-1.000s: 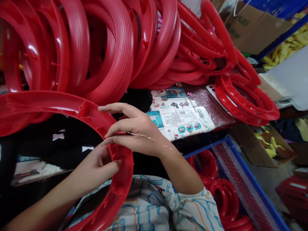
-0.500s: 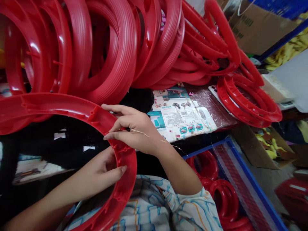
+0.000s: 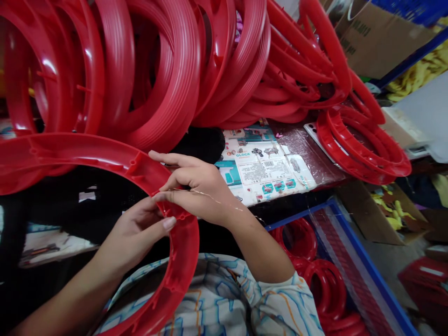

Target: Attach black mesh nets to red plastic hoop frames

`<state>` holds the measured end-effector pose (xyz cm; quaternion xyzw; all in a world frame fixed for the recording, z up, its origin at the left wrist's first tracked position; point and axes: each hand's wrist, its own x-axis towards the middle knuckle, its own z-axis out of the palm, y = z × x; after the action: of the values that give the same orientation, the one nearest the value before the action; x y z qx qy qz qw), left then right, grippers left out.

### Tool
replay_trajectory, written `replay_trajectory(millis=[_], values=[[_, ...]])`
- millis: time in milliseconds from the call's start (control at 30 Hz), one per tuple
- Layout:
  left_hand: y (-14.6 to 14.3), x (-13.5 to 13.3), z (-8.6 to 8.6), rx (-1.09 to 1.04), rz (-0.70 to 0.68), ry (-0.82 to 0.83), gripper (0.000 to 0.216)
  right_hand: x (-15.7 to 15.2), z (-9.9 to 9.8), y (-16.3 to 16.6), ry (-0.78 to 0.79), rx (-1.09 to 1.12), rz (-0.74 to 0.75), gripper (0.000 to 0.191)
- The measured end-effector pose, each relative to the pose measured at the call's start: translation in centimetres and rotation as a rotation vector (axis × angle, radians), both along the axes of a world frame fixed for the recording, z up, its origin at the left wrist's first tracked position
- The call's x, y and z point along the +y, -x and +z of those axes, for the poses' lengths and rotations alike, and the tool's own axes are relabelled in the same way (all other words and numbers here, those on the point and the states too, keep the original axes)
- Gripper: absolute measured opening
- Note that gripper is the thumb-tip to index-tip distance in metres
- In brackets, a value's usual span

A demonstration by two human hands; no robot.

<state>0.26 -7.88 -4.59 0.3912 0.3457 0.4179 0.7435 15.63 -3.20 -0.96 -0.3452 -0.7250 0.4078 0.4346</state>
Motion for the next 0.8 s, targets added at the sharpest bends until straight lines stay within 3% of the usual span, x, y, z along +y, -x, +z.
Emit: replay_trajectory(millis=[133,400,667,800], values=[[-0.8,0.0,0.2,0.001,0.127,-0.072,0.019,0.0,-0.2,-0.1,-0.014,0.013,0.016,0.006],[-1.2,-0.2,0.6,0.103,0.157,-0.115,0.021,0.2,-0.4,-0.3,-0.055,0.005,0.047,0.006],[-1.3,-0.1,0.7,0.081,0.067,-0.077,0.018,0.8,1.2,-2.0,-0.051,-0.155,0.239,0.008],[-1.5,-0.1,0.8,0.045,0.064,-0.074,0.017,1.0,2.0,-2.3,-0.148,-0.225,0.267,0.011]])
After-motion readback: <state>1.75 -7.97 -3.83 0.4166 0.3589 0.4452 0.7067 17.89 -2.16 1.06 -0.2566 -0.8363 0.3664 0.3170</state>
